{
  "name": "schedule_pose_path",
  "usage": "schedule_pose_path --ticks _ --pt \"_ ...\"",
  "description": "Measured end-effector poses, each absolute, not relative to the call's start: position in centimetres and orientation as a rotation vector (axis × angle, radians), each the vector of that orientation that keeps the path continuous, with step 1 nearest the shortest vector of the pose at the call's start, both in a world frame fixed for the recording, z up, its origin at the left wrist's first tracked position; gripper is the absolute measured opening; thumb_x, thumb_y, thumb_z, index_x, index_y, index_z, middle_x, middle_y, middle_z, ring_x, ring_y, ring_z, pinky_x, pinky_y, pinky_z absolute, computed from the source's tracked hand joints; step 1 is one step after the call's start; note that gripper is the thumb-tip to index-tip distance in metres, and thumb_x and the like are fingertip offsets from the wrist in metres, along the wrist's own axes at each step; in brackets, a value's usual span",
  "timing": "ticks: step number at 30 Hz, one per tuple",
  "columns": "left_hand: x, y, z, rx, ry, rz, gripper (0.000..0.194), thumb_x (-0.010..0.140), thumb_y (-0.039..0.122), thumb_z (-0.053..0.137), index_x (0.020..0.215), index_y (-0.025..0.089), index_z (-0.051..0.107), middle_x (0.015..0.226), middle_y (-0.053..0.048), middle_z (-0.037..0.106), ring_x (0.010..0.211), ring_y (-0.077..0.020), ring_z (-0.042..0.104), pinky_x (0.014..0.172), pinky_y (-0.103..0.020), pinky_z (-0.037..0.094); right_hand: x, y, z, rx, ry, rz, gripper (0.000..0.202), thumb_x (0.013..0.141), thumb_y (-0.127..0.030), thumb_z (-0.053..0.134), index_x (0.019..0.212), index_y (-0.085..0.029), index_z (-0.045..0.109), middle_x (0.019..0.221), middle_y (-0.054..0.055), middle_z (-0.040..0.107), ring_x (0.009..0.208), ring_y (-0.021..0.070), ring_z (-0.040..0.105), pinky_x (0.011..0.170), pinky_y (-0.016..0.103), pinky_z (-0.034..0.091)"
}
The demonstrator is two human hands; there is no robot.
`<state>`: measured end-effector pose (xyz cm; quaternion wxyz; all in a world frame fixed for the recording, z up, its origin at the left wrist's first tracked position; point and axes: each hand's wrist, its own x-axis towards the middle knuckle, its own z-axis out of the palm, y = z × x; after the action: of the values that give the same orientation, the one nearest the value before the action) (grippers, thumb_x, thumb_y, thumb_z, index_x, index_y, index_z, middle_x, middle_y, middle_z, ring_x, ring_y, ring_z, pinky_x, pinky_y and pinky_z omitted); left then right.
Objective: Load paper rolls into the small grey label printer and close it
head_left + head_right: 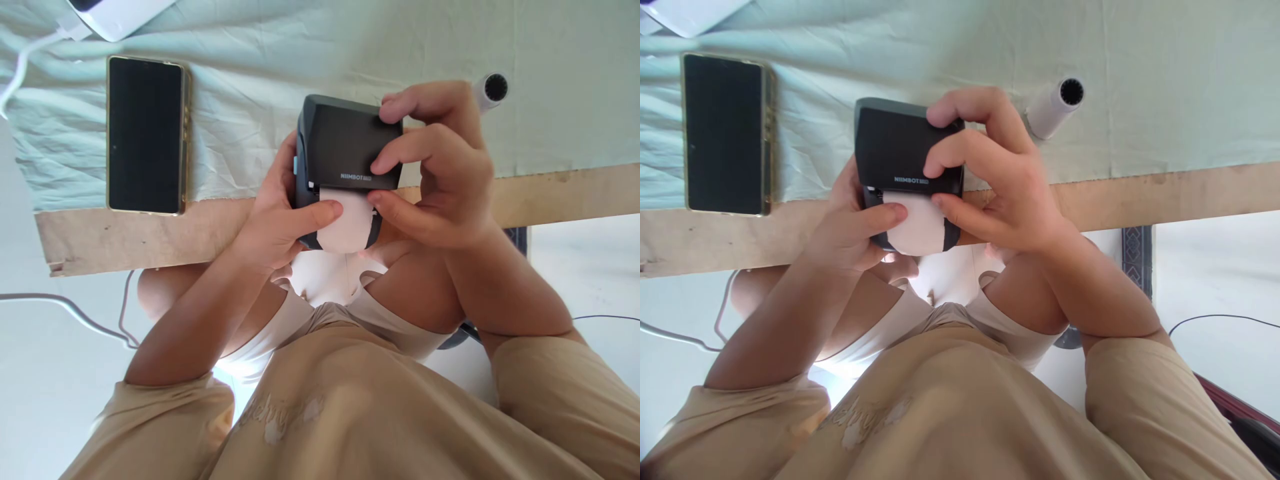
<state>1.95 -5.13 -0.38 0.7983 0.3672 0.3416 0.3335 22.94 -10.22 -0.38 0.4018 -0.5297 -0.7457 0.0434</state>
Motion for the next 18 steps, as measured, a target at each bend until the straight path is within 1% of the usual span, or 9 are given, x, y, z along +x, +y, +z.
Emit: schedule_pose_path --ticks 3,5,7,9,12,13,15,17,18 --pt "1.82 -5.0 -0.29 0.805 0.749 0.677 0.073 0.078 0.039 0.101 0.141 0.031 0.065 0.107 -0.001 0.083 0.12 -0.0383 0.083 0.091 -0.043 0.074 22.95 -10.5 -0.52 -1.407 -1.877 0.123 0.021 0.099 -0.047 0.059 0.108 -0.033 0.072 0.137 0.009 0.064 0.137 0.0325 0.063 0.121 0.064 0.063" --pt "1.72 -4.84 -0.26 0.812 0.759 0.655 0.077 0.078 0.038 0.101 0.145 0.032 0.064 0.112 -0.001 0.084 0.13 -0.0401 0.08 0.1 -0.048 0.074 22.95 -10.6 -0.61 -1.482 -1.868 0.141 0.021 0.098 -0.048 0.058 0.103 -0.033 0.072 0.137 0.009 0.062 0.14 0.0333 0.06 0.121 0.064 0.063" --pt "1.69 -4.76 -0.29 0.808 0.764 0.638 0.081 0.076 0.037 0.101 0.148 0.032 0.063 0.114 -0.001 0.083 0.135 -0.0394 0.077 0.105 -0.048 0.072 22.95 -10.64 -0.62 -1.552 -1.86 0.174 0.021 0.096 -0.048 0.058 0.099 -0.033 0.072 0.138 0.01 0.061 0.143 0.0339 0.057 0.12 0.064 0.063" --pt "1.72 -4.78 -0.33 0.794 0.754 0.647 0.085 0.076 0.038 0.102 0.15 0.032 0.061 0.115 0.0 0.082 0.136 -0.0381 0.076 0.107 -0.047 0.071 22.97 -10.63 -0.58 -1.543 -1.858 0.203 0.02 0.096 -0.047 0.06 0.1 -0.032 0.073 0.139 0.01 0.061 0.144 0.0337 0.057 0.116 0.062 0.066" --pt "1.76 -4.88 -0.31 0.782 0.72 0.676 0.08 0.077 0.035 0.1 0.146 0.031 0.062 0.103 0.001 0.079 0.122 -0.0338 0.079 0.098 -0.042 0.07 23.02 -10.51 -0.58 -1.336 -1.86 0.22 0.019 0.099 -0.042 0.058 0.105 -0.032 0.073 0.139 0.008 0.063 0.139 0.0299 0.063 0.113 0.058 0.068" --pt "1.76 -4.9 -0.28 0.778 0.705 0.68 0.074 0.077 0.031 0.099 0.142 0.032 0.063 0.097 0.002 0.077 0.115 -0.031 0.08 0.093 -0.039 0.07 23.02 -10.43 -0.63 -1.267 -1.857 0.23 0.019 0.1 -0.04 0.057 0.106 -0.032 0.073 0.139 0.007 0.063 0.136 0.0279 0.065 0.114 0.057 0.068" --pt "1.74 -4.92 -0.25 0.761 0.669 0.682 0.063 0.076 0.026 0.097 0.131 0.032 0.066 0.09 0.004 0.075 0.091 -0.0232 0.08 0.082 -0.035 0.068 22.97 -10.25 -0.83 -1.187 -1.831 0.253 0.018 0.103 -0.036 0.056 0.104 -0.031 0.073 0.136 0.005 0.064 0.132 0.0253 0.068 0.117 0.054 0.066" --pt "1.78 -4.97 -0.25 0.737 0.648 0.685 0.055 0.078 0.028 0.096 0.124 0.032 0.067 0.091 0.005 0.077 0.069 -0.0161 0.074 0.073 -0.032 0.066 22.78 -10.08 -1.13 -1.184 -1.759 0.312 0.016 0.104 -0.04 0.061 0.108 -0.031 0.074 0.136 0.006 0.065 0.135 0.0258 0.067 0.118 0.051 0.065" --pt "1.84 -5.02 -0.25 0.728 0.645 0.697 0.052 0.079 0.033 0.096 0.123 0.032 0.068 0.092 0.004 0.078 0.062 -0.0141 0.07 0.068 -0.031 0.063 22.64 -10.01 -1.29 -1.186 -1.711 0.386 0.02 0.103 -0.046 0.065 0.116 -0.032 0.073 0.139 0.006 0.065 0.138 0.027 0.065 0.117 0.05 0.065"
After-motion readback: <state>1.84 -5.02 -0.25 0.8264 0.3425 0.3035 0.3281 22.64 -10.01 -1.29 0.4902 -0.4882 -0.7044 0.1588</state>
